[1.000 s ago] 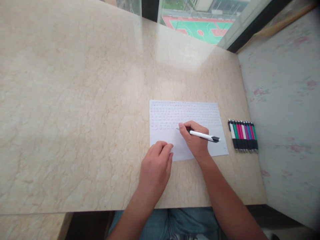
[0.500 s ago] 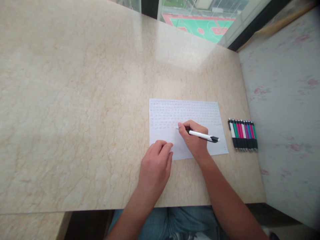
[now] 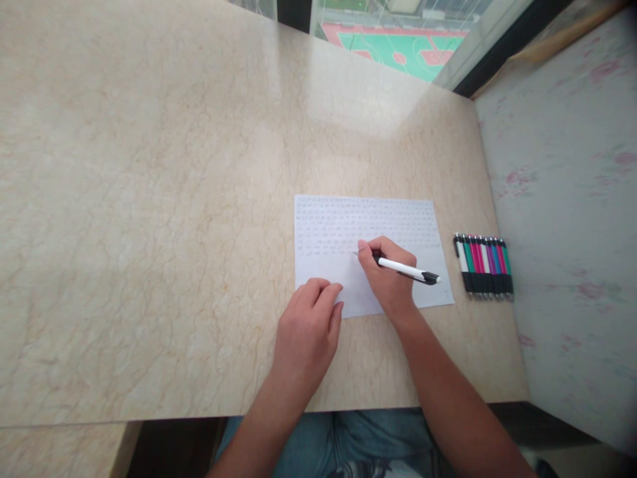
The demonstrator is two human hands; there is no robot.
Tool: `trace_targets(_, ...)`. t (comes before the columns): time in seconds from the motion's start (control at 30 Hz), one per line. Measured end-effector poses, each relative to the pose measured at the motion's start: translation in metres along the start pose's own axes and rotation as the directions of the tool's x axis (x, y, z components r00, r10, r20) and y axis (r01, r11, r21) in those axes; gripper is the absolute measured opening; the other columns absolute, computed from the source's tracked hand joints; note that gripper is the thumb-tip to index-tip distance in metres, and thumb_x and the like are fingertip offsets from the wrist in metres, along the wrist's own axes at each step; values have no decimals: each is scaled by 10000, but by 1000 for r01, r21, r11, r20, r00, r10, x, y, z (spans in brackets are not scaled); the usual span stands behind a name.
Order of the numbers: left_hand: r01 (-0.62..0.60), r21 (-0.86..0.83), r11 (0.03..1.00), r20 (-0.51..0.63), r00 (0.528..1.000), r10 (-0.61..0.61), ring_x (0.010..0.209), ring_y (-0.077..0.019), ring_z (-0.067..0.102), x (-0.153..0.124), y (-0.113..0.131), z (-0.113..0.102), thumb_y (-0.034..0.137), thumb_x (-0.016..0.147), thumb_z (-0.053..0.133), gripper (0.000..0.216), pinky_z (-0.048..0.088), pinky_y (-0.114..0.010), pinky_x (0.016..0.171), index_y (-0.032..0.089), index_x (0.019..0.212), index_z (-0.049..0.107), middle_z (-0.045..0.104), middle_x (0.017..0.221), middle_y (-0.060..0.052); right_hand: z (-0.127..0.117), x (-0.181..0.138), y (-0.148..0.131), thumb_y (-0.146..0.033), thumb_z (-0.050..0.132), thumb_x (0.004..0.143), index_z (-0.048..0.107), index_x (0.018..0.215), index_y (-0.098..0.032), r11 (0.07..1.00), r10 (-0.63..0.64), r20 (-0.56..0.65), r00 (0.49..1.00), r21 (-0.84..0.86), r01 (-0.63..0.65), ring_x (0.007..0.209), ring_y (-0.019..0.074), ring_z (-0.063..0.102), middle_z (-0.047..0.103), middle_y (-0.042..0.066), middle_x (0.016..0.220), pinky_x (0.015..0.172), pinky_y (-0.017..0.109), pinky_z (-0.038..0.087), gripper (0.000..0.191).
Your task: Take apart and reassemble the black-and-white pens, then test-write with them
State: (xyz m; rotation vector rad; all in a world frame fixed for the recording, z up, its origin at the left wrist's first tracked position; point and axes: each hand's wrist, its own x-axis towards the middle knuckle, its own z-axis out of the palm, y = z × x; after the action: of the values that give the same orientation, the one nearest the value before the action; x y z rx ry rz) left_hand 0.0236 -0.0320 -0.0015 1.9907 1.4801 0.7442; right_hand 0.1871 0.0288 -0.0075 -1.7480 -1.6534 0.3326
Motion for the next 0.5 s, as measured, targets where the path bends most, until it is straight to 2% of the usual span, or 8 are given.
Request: trace_targets(0.5,7,0,1000,16,1000,-7,896,-209,611,0,0,-1,154,902,558,199,514,-349,784,202,1091,599,640,983,-61,-1,1,-2,-320,568,899,558,617,-199,1000,-16,13,1000,-17,17,504,110,497,567,-31,546,542,254,379,306)
